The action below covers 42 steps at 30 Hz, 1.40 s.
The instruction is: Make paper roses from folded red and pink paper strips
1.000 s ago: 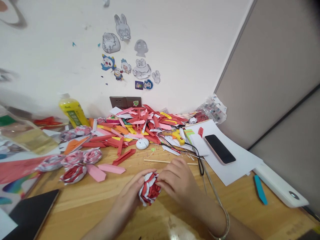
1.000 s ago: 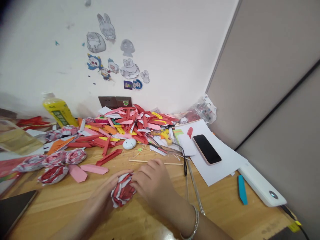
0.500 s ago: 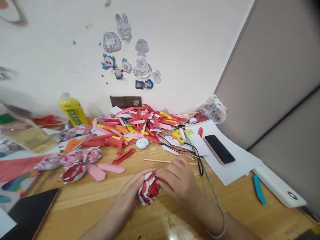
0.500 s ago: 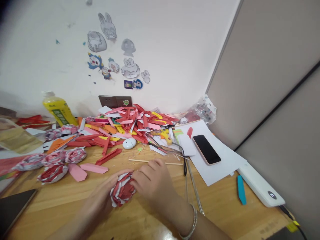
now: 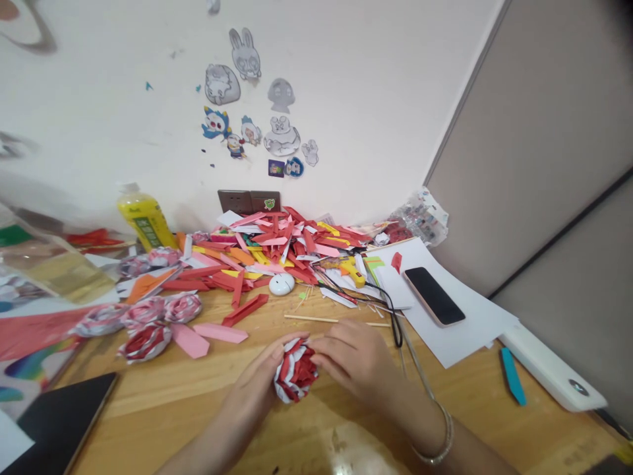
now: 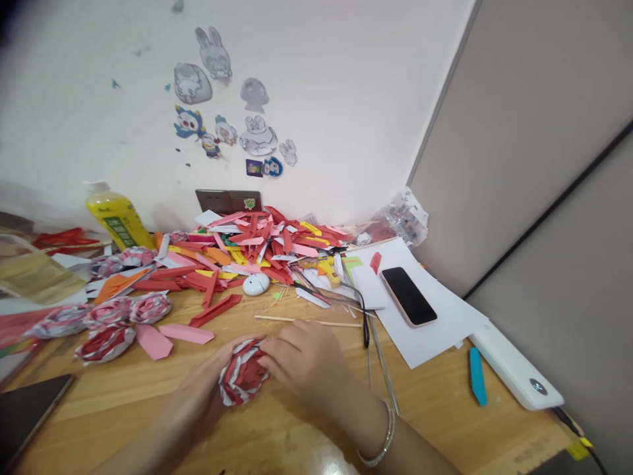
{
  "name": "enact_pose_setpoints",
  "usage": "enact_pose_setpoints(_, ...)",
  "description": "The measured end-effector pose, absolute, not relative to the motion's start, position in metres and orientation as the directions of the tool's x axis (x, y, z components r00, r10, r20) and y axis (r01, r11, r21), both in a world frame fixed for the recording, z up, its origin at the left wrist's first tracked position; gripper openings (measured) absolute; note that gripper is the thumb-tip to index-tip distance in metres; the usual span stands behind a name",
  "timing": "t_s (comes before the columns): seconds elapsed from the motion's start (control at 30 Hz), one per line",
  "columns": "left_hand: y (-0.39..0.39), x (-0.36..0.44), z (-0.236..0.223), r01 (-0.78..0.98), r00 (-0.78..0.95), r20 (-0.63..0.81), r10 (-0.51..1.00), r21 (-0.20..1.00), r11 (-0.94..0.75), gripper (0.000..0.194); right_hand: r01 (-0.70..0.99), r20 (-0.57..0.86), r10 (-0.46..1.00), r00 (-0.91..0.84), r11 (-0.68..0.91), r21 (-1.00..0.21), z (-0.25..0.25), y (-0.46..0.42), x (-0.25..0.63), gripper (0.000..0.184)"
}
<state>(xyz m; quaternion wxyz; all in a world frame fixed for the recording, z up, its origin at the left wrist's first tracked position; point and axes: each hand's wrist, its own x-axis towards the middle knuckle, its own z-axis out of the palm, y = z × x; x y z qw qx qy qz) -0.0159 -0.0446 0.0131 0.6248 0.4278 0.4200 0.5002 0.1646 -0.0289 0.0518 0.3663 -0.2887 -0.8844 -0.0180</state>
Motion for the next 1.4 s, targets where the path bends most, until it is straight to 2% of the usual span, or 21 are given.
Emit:
enact_pose_setpoints(0.1, -0.045, -0.013, 0.012, -0.358, 0.162, -0.152, 0.975, 0.912, 0.201, 0.038, 0.478, 0.667, 0.549, -0.503, 0.820, -0.314, 0.058, -0.032, 0.167, 0.027)
enact_pose_setpoints(0.17, -0.044, -0.013, 0.011, -0.410, 0.177, -0.175, 0.968, 0.881, 0.235, 0.040, 0.435, 0.657, 0.556, -0.509, 0.825, -0.361, 0.059, -0.032, 0.167, 0.026)
enact_pose_setpoints(0.37, -0.043, -0.017, 0.009, -0.397, 0.190, -0.181, 0.965, 0.885, 0.244, 0.041, 0.404, 0.595, 0.535, -0.600, 0.844, -0.352, 0.057, -0.030, 0.163, 0.019)
enact_pose_setpoints(0.5, -0.043, -0.017, 0.009, -0.399, 0.186, -0.168, 0.968, 0.888, 0.230, 0.040, 0.407, 0.594, 0.548, -0.589, 0.836, -0.367, 0.054, -0.030, 0.162, 0.018)
enact_pose_setpoints(0.77, -0.043, -0.018, 0.008, -0.296, 0.205, -0.140, 0.969, 0.934, 0.198, 0.045, 0.417, 0.549, 0.656, -0.518, 0.754, -0.507, 0.053, -0.033, 0.157, 0.021)
enact_pose_setpoints(0.9, -0.043, -0.017, 0.008, -0.317, 0.183, -0.146, 0.972, 0.928, 0.198, 0.047, 0.382, 0.551, 0.624, -0.553, 0.778, -0.498, 0.058, -0.033, 0.160, 0.020)
enact_pose_setpoints(1.07, -0.044, -0.016, 0.011, -0.325, 0.125, -0.127, 0.984, 0.932, 0.162, 0.048, 0.363, 0.627, 0.528, -0.572, 0.849, -0.384, 0.058, -0.034, 0.162, 0.020)
enact_pose_setpoints(1.23, -0.047, -0.016, 0.021, -0.175, 0.101, 0.002, 0.995, 0.985, 0.015, 0.043, 0.372, 0.587, 0.654, -0.477, 0.755, -0.539, 0.059, -0.038, 0.157, 0.019)
enact_pose_setpoints(1.4, -0.049, -0.015, 0.025, -0.115, 0.098, 0.060, 0.993, 0.992, -0.048, 0.040, 0.385, 0.467, 0.771, -0.433, 0.627, -0.678, 0.058, -0.036, 0.154, 0.007)
